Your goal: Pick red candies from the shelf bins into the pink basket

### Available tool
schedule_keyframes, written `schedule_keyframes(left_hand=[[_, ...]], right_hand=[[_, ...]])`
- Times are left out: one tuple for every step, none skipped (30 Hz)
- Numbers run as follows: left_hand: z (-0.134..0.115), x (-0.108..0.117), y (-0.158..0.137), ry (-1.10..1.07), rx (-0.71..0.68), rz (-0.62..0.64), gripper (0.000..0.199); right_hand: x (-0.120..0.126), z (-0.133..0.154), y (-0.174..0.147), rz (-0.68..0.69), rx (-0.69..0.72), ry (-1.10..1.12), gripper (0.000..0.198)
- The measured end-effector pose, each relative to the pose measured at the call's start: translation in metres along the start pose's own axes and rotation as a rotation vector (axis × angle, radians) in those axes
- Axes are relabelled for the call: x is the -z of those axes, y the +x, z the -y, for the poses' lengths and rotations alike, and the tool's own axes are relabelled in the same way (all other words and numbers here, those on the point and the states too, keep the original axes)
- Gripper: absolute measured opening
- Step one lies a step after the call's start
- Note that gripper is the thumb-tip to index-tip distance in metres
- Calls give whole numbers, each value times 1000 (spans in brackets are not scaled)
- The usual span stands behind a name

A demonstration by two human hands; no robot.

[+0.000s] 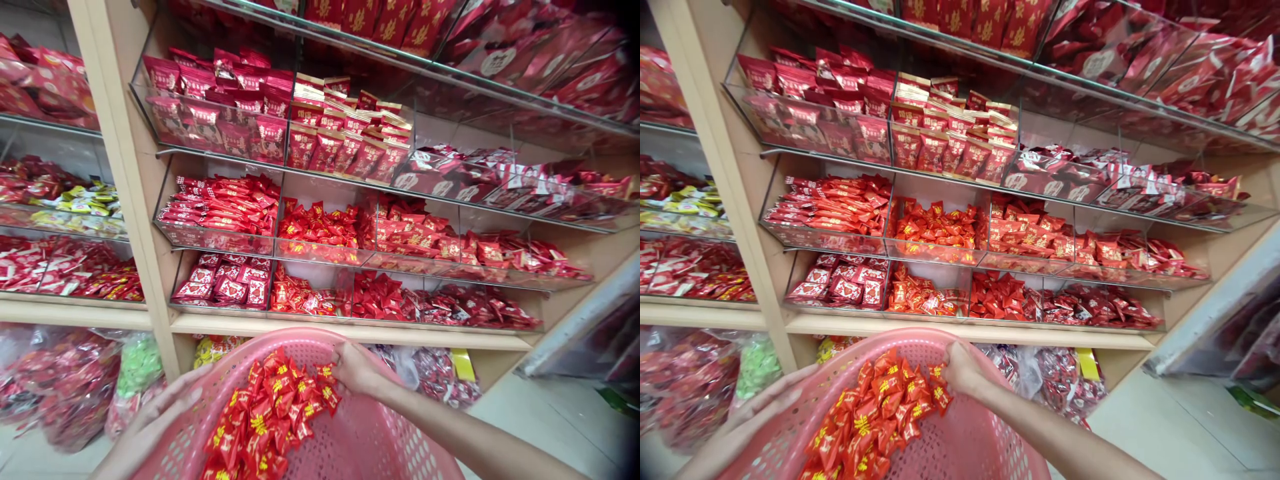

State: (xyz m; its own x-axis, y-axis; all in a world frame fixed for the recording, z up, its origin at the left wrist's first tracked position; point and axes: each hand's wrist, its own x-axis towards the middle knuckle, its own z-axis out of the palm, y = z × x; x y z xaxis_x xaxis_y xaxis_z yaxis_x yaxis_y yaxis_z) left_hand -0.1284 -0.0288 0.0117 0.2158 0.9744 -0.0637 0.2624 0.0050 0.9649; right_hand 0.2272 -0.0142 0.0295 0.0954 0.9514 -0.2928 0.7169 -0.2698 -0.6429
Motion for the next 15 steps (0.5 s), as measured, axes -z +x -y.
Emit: schedule_keyframes(left_hand=[[-2,0,0,22,14,-15,61],[-4,-1,0,49,30,-37,64],[-6,-1,1,60,45,-51,67],[-7,-1,1,51,59,-60,69],[-7,-2,2,27,67,-66,69],[-6,-1,3,-2,63,-70,68],[-4,-1,4,-27,53,-66,66],[-2,0,5,-44,44,-65,63],[1,1,7,-51,39,-65,60],[3,2,8,-51,34,-69,57],[5,3,9,-50,33,-73,55],[6,3,9,-49,35,-81,54],[7,3,10,-51,36,-91,53],[7,3,9,-54,35,-102,53],[6,2,9,-60,31,-114,53]], right_hand=[[-3,-1,1,22,-28,22,22],[-5,-1,2,39,-56,43,22],[-6,0,2,54,-76,63,22],[-7,0,3,66,-86,78,21],[-9,1,3,72,-90,89,19],[-10,1,3,81,-89,99,18],[-12,0,3,93,-87,101,16],[-13,0,3,109,-92,91,16],[-13,0,3,126,-105,63,15],[-12,0,2,141,-116,11,13],[-10,2,1,152,-114,-67,11],[-6,5,-1,145,-94,-170,9],[0,11,-4,109,-45,-285,9],[7,19,-7,50,23,-393,12],[16,29,-11,-23,104,-482,15]])
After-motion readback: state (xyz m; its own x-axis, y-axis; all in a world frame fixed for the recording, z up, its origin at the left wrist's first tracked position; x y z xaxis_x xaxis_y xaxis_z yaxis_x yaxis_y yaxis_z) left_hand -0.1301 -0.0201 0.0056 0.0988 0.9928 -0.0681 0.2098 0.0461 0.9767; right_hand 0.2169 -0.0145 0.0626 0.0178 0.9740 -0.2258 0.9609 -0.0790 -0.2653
